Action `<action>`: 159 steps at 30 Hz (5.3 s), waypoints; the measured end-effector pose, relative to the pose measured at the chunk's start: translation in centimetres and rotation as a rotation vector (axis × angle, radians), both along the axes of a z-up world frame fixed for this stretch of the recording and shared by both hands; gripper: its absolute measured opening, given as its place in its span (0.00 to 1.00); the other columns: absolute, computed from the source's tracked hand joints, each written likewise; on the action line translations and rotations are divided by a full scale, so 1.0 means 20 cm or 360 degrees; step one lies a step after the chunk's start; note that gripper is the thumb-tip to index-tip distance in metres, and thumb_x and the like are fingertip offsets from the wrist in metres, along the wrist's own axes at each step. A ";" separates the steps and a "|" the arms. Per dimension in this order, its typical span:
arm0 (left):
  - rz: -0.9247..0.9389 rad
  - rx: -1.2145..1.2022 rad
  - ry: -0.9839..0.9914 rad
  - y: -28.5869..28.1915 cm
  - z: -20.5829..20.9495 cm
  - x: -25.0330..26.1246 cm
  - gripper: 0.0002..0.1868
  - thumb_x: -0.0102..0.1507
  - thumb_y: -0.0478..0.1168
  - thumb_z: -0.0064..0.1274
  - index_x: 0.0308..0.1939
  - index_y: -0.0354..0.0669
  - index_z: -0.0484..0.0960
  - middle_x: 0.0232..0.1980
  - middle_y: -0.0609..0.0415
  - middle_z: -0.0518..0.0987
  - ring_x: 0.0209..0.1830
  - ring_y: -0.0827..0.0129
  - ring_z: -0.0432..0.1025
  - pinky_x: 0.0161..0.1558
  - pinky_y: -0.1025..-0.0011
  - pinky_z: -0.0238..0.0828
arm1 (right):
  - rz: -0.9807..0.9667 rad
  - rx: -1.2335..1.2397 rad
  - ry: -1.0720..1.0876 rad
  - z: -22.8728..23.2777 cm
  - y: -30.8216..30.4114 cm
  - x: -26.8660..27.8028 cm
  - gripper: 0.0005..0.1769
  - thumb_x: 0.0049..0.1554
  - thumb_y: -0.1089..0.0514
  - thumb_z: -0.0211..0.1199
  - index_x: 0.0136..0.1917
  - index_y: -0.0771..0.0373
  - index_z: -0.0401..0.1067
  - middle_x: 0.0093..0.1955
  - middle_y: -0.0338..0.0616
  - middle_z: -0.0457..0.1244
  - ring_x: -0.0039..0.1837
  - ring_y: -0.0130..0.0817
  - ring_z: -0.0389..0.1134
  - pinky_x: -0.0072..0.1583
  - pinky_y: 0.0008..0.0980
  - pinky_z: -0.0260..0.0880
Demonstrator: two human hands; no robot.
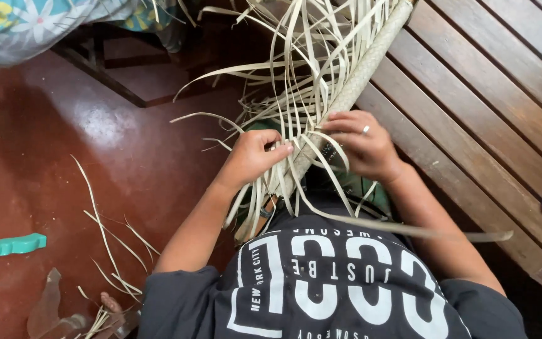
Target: Weaving natural palm fibers into a structured mat on a wooden workbench.
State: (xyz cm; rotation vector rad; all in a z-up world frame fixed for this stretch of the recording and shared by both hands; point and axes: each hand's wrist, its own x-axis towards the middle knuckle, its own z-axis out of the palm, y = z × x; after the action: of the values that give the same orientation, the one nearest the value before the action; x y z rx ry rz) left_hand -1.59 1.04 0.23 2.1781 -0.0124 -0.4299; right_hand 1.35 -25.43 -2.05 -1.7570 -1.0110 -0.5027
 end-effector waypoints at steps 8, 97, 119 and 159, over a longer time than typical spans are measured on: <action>-0.0126 -0.0084 0.0009 -0.01 0.17 -0.01 0.15 0.62 0.55 0.60 0.38 0.50 0.85 0.31 0.53 0.81 0.35 0.63 0.75 0.40 0.67 0.70 | 0.0086 0.0106 0.1587 0.29 0.10 0.09 0.09 0.56 0.69 0.67 0.52 0.67 0.78 0.41 0.46 0.71 0.39 0.26 0.67 0.44 0.28 0.70; -0.0652 0.0061 -0.1435 -0.31 0.05 -0.02 0.19 0.62 0.25 0.43 0.55 0.36 0.77 0.49 0.47 0.79 0.53 0.51 0.74 0.55 0.59 0.73 | -0.0088 0.0418 0.1898 0.12 0.02 0.29 0.09 0.58 0.64 0.71 0.46 0.71 0.72 0.33 0.54 0.66 0.24 0.33 0.60 0.25 0.28 0.55; -0.0488 0.1334 -0.1550 -0.32 0.39 -0.02 0.12 0.57 0.42 0.67 0.34 0.41 0.80 0.30 0.52 0.71 0.35 0.60 0.66 0.39 0.62 0.64 | 0.0019 -0.0551 0.0669 0.39 0.05 0.13 0.04 0.56 0.66 0.69 0.46 0.64 0.79 0.44 0.53 0.70 0.44 0.55 0.71 0.46 0.51 0.71; -0.0372 0.1053 -0.1540 -0.07 0.44 -0.03 0.03 0.65 0.37 0.56 0.41 0.42 0.81 0.41 0.50 0.74 0.51 0.54 0.72 0.60 0.38 0.57 | -0.0080 -0.0779 0.0834 0.17 0.08 0.04 0.08 0.54 0.58 0.72 0.46 0.56 0.74 0.48 0.49 0.62 0.43 0.56 0.67 0.46 0.51 0.69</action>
State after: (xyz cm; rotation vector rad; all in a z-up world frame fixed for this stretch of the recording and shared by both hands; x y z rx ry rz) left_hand -2.19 -0.28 9.00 2.8341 -0.7490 0.6202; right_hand 2.25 -23.76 1.44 -2.1892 -0.7469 0.2012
